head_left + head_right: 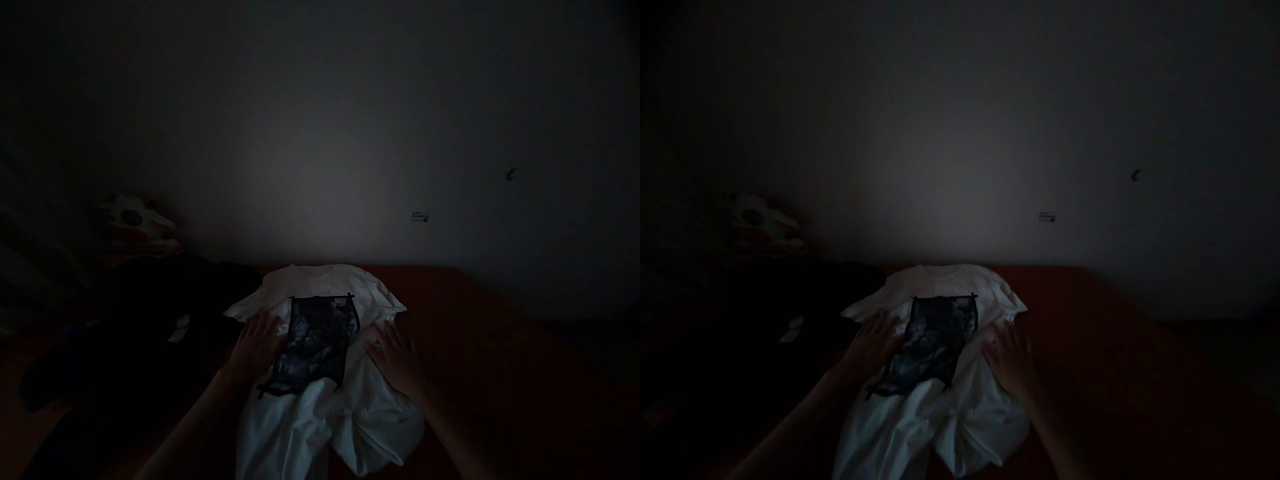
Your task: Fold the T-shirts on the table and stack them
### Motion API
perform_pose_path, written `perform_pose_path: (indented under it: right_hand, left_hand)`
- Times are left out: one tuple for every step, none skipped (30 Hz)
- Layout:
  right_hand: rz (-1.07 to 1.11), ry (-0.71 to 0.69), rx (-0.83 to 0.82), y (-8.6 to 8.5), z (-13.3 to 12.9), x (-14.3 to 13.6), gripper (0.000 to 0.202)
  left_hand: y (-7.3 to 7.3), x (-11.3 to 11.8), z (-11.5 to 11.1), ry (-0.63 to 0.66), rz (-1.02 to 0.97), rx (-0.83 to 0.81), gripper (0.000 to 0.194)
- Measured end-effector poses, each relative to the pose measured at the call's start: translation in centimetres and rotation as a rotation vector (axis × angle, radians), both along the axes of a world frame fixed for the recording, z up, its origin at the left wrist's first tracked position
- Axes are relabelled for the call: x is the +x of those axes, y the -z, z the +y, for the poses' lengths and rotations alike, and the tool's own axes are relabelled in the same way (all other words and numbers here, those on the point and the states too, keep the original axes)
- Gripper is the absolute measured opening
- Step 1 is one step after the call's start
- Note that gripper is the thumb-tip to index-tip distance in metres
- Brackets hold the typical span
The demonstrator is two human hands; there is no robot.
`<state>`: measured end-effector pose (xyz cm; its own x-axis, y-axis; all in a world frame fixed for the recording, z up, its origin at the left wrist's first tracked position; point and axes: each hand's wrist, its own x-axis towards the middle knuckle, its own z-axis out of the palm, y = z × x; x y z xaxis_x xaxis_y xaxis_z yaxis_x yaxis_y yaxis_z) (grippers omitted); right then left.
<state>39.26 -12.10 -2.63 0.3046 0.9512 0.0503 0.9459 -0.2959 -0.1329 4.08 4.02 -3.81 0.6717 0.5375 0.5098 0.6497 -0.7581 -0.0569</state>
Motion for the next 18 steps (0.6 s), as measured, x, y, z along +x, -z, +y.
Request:
perform_pose_path:
  right_hand:
    - [-0.015, 0.004, 0.043, 0.3, -0.1, 0.0, 0.066]
    - [-0.026, 0.014, 0.102, 0.4, -0.1, 0.1, 0.065]
    - [-0.035, 0.023, 0.18, 0.4, -0.2, 0.2, 0.064]
    - [-0.038, 0.019, 0.27, 0.3, -0.3, 0.3, 0.061]
    - [-0.036, -0.001, 0.354, 0.1, -0.6, 0.4, 0.058]
    - [-0.026, -0.036, 0.423, -0.4, -1.1, 0.6, 0.053]
    - [-0.003, -0.084, 0.467, -0.9, -1.8, 0.8, 0.047]
    - [0.039, -0.143, 0.477, -1.5, -2.7, 0.9, 0.041]
    - [0.097, -0.206, 0.452, -2.1, -3.9, 0.9, 0.036]
    - [0.167, -0.265, 0.402, -2.7, -5.1, 0.8, 0.034]
    - [0.238, -0.319, 0.338, -3.1, -6.5, 0.6, 0.031]
    - [0.301, -0.371, 0.268, -3.5, -7.8, 0.3, 0.029]
    - [0.35, -0.412, 0.206, -3.8, -9.0, 0.0, 0.031]
    - [0.383, -0.44, 0.158, -3.9, -10.0, -0.4, 0.04]
    - [0.407, -0.451, 0.134, -3.8, -10.8, -0.8, 0.045]
    - [0.432, -0.449, 0.129, -3.7, -11.3, -1.2, 0.041]
    - [0.462, -0.442, 0.136, -3.6, -11.6, -1.4, 0.032]
    - [0.5, -0.422, 0.154, -3.4, -11.7, -1.4, 0.027]
  left_hand:
    - [-0.4, 0.0, 0.8, 0.035, 0.013, -0.012, 0.03]
    - [-1.0, 0.2, 1.4, 0.06, 0.022, -0.033, 0.03]
    - [-1.8, 0.4, 1.9, 0.06, 0.014, -0.055, 0.029]
    - [-2.6, 0.6, 2.1, 0.033, -0.009, -0.071, 0.029]
    - [-3.4, 0.8, 1.9, -0.003, -0.038, -0.086, 0.029]
    - [-4.2, 0.9, 1.4, -0.032, -0.068, -0.107, 0.028]
    - [-4.9, 0.8, 0.4, -0.042, -0.095, -0.137, 0.027]
    - [-5.4, 0.5, -0.8, -0.026, -0.119, -0.179, 0.025]
    - [-5.8, -0.2, -2.4, 0.022, -0.126, -0.238, 0.024]
    - [-6.2, -1.0, -4.1, 0.088, -0.123, -0.303, 0.024]
    - [-6.4, -2.1, -6.0, 0.164, -0.108, -0.368, 0.024]
    - [-6.5, -3.1, -7.8, 0.25, -0.052, -0.435, 0.024]
    - [-6.7, -4.1, -9.5, 0.292, -0.019, -0.464, 0.029]
    - [-6.8, -5.0, -11.0, 0.32, 0.019, -0.481, 0.043]
    - [-6.9, -5.6, -12.2, 0.331, 0.056, -0.499, 0.057]
    - [-7.0, -6.0, -13.1, 0.327, 0.08, -0.518, 0.064]
    - [-7.1, -6.2, -13.6, 0.319, 0.1, -0.544, 0.061]
    - [-7.2, -6.3, -13.9, 0.304, 0.106, -0.574, 0.051]
